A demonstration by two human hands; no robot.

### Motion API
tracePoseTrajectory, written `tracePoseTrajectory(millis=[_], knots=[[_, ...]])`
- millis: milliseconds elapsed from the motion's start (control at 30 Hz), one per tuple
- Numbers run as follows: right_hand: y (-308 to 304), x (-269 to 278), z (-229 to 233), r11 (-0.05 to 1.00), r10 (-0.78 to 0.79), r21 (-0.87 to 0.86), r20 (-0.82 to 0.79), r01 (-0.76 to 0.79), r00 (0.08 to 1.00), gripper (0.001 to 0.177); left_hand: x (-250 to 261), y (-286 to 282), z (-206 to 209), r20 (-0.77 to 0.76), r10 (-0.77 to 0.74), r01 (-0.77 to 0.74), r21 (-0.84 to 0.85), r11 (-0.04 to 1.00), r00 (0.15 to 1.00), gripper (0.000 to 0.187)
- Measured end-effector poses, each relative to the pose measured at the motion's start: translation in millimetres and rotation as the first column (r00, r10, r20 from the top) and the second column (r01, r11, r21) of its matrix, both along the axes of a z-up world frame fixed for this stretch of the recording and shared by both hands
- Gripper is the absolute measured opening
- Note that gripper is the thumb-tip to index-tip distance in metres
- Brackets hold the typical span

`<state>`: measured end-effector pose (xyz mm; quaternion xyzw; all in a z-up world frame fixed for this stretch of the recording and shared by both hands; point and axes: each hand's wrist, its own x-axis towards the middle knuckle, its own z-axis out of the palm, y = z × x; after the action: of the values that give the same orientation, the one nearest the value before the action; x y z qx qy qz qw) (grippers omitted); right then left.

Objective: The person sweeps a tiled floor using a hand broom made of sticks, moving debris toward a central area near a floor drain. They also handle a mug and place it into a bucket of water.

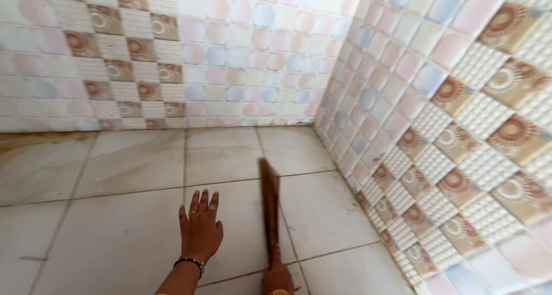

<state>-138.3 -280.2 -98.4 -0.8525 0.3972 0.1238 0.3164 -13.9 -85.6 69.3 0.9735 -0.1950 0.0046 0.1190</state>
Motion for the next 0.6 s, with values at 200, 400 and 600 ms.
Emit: tracePoseTrajectory(millis=[200,400,600], knots=[[47.2,1.4,25.6,0.901,0.407,-0.101,-0.136,-0.421,0.903,0.069,-4.6,33.9,-22.7,-0.077,0.103,-0.095,0.11,0.989,0.992,0.075],[11.7,8.0,59.8,0.966,0.161,-0.178,-0.159,-0.188,0.974,0.068,-10.1,47.7,-36.7,-0.099,0.186,-0.176,0.094,0.98,0.978,0.075],[44.2,16.9,43.3,0.99,0.141,-0.014,-0.117,-0.143,0.983,0.076,2.8,83.7,-38.3,-0.083,0.258,-0.248,0.108,0.963,0.963,0.076]])
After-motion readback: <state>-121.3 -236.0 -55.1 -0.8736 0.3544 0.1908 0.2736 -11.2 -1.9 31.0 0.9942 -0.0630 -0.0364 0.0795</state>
